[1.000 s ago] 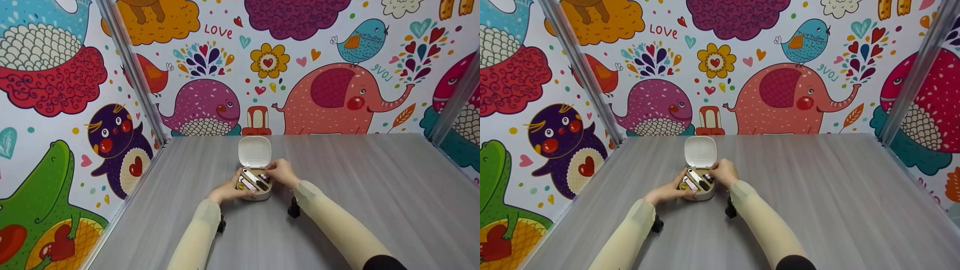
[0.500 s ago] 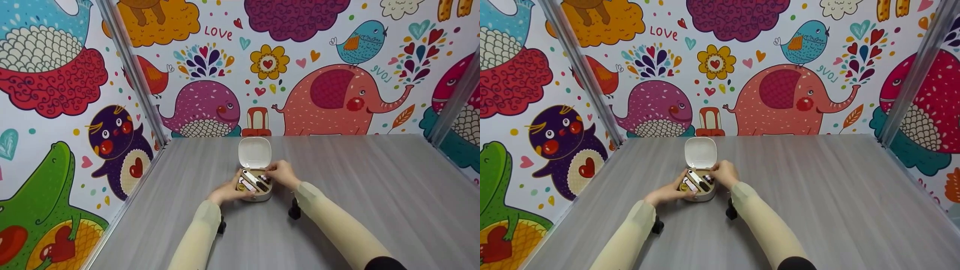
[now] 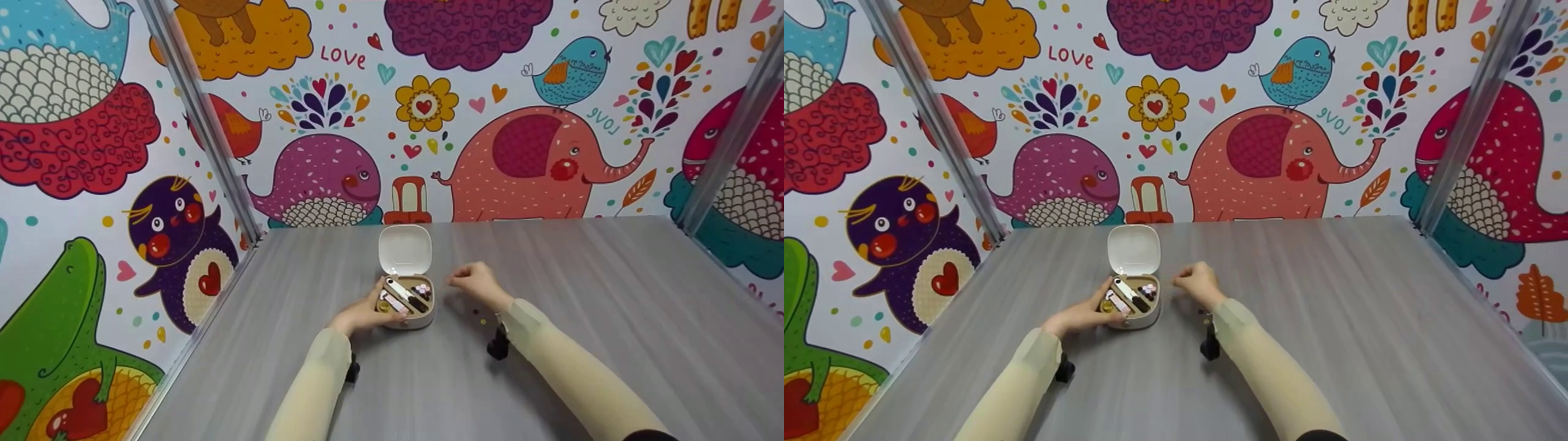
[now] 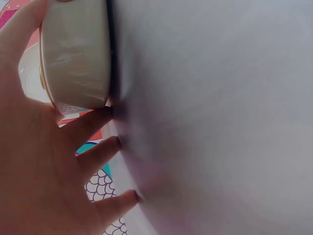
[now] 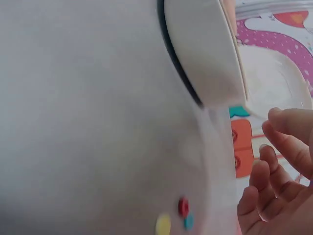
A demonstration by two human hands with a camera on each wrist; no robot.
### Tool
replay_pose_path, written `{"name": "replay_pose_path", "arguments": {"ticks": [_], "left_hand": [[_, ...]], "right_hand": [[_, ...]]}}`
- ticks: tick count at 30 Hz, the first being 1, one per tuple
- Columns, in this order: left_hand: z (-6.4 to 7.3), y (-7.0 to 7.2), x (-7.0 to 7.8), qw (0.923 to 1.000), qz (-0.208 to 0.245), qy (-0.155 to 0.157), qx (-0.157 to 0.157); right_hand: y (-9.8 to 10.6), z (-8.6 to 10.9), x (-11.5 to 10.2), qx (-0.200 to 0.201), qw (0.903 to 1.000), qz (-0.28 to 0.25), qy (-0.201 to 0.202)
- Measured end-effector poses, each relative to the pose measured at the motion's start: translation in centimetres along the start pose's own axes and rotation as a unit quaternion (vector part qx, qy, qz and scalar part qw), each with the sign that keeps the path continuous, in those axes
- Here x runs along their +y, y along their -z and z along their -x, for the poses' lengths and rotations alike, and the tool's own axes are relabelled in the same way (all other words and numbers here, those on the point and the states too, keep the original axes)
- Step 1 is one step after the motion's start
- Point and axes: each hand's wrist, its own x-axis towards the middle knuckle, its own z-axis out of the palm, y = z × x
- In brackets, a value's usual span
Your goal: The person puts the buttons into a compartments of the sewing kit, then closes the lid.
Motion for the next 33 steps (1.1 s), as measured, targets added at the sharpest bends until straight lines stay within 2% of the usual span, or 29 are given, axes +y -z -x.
{"name": "replay_pose_path", "arguments": {"ticks": [7, 17, 23, 27, 33], "left_hand": [[-0.4, 0.3, -0.4, 0.9995, 0.031, -0.004, -0.009], [-0.4, 0.1, -0.5, 1.0000, 0.007, -0.005, -0.005], [-0.5, 0.0, -0.8, 0.9999, 0.011, -0.002, -0.009], [-0.6, -0.1, -0.8, 0.9998, 0.015, -0.005, -0.009], [-0.5, -0.2, -0.7, 0.9999, 0.007, 0.009, 0.000]], "right_hand": [[2.5, 1.4, 2.0, -0.020, 0.9993, -0.026, -0.016], [4.5, 3.3, 4.4, -0.062, 0.9974, -0.036, -0.006], [4.6, 3.8, 5.0, -0.088, 0.9956, -0.031, -0.004], [4.3, 3.7, 5.0, -0.091, 0.9955, -0.026, -0.012], [4.1, 3.7, 4.7, -0.095, 0.9951, -0.013, -0.024]]}}
